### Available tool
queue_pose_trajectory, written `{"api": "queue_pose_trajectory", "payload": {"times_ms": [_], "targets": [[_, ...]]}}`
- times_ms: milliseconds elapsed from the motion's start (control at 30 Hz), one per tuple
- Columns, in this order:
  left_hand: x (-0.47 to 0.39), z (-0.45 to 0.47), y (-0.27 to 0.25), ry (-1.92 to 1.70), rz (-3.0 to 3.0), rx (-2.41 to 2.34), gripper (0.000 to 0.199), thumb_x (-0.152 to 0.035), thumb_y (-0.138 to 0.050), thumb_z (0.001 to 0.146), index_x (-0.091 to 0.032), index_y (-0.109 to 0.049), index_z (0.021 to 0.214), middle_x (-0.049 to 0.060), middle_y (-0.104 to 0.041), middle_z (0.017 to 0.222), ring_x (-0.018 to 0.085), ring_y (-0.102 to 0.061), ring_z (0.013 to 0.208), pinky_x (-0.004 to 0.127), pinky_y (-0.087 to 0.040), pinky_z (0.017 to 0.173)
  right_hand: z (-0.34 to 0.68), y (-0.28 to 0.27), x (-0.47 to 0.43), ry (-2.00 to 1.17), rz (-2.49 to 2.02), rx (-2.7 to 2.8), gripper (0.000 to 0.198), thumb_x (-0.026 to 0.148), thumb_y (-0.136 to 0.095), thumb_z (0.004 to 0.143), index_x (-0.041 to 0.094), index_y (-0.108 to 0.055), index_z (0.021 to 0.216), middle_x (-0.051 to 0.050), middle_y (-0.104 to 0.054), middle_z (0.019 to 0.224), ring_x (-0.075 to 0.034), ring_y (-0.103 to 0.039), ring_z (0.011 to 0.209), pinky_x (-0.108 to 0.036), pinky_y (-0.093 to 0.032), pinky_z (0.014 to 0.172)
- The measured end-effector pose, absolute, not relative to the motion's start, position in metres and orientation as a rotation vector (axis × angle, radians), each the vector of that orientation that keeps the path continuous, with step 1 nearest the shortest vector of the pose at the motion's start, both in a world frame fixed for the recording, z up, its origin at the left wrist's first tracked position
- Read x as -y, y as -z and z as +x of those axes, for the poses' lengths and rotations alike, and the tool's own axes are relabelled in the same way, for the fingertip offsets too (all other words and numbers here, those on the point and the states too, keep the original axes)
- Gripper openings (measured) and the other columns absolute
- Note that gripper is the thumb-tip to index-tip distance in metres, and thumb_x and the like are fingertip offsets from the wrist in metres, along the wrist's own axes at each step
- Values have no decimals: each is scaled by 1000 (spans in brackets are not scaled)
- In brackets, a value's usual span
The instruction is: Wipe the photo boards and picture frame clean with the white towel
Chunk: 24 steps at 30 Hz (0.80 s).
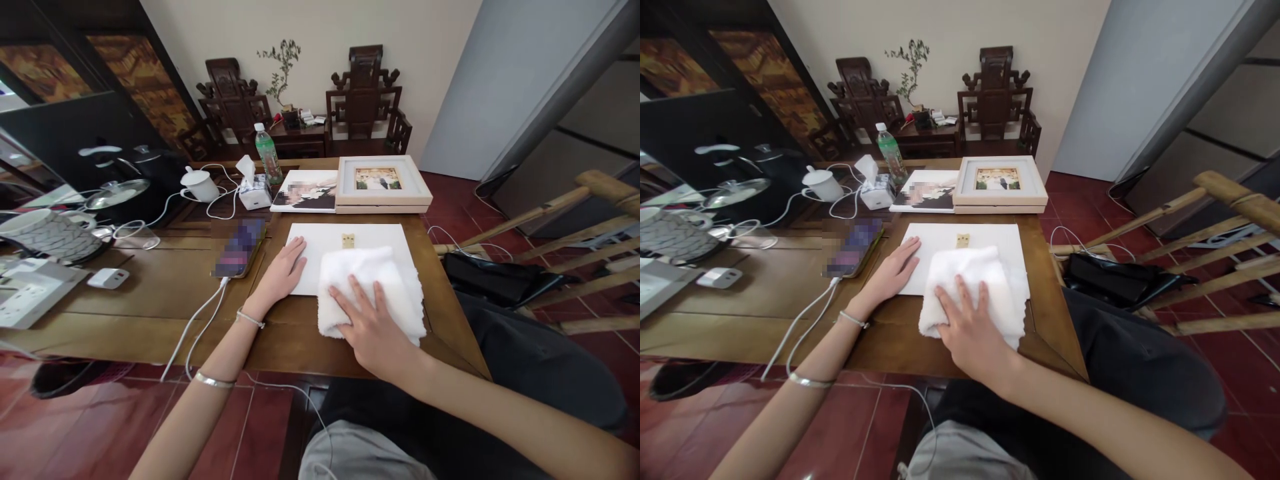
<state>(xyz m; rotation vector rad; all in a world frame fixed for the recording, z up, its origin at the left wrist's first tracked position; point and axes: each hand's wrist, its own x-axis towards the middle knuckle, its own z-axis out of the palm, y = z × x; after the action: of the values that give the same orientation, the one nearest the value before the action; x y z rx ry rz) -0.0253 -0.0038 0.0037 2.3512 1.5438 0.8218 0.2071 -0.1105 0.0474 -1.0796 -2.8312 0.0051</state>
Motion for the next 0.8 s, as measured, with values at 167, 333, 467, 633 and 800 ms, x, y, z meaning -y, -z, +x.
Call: {"api": "queue_pose_trajectory", "payload": {"times_ms": [167,333,467,633,800], "targets": [[4,-25,-4,-821,2345,-1544,49,-32,-36,94,-5,-48,132,18,-42,143,24,-33,137,42,-26,114,212,-63,74,-206,-1099,2885,47,3,-39,77,18,-64,113,-8,-34,149,-39,-15,139,-70,-21,101],[3,-25,-4,-827,2336,-1534,48,-34,-36,94,-8,-48,132,16,-43,143,25,-33,137,45,-26,114,212,-70,11,-364,-1103,2888,60,0,-37,70,18,-57,123,-11,-38,147,-35,-15,140,-68,-25,100],[3,-25,-4,-823,2331,-1537,48,-34,-35,94,-8,-49,132,16,-43,143,25,-34,136,44,-26,114,208,-70,-37,-370,-1149,2840,61,0,-35,72,16,-52,128,-18,-50,135,-29,-18,140,-61,-27,102],[3,-26,-4,-816,2326,-1534,47,-35,-35,94,-10,-48,132,15,-43,143,24,-33,137,45,-26,113,194,-65,-62,-256,-1269,2779,58,1,-35,74,14,-53,128,-19,-50,135,-32,-24,138,-62,-26,101],[2,-26,-2,-830,2317,-1538,48,-35,-34,94,-10,-49,132,15,-43,143,24,-34,136,44,-26,113,179,-50,-36,-57,-1353,2761,56,-1,-35,75,16,-57,124,-11,-29,151,-43,-10,138,-75,-16,97]]}}
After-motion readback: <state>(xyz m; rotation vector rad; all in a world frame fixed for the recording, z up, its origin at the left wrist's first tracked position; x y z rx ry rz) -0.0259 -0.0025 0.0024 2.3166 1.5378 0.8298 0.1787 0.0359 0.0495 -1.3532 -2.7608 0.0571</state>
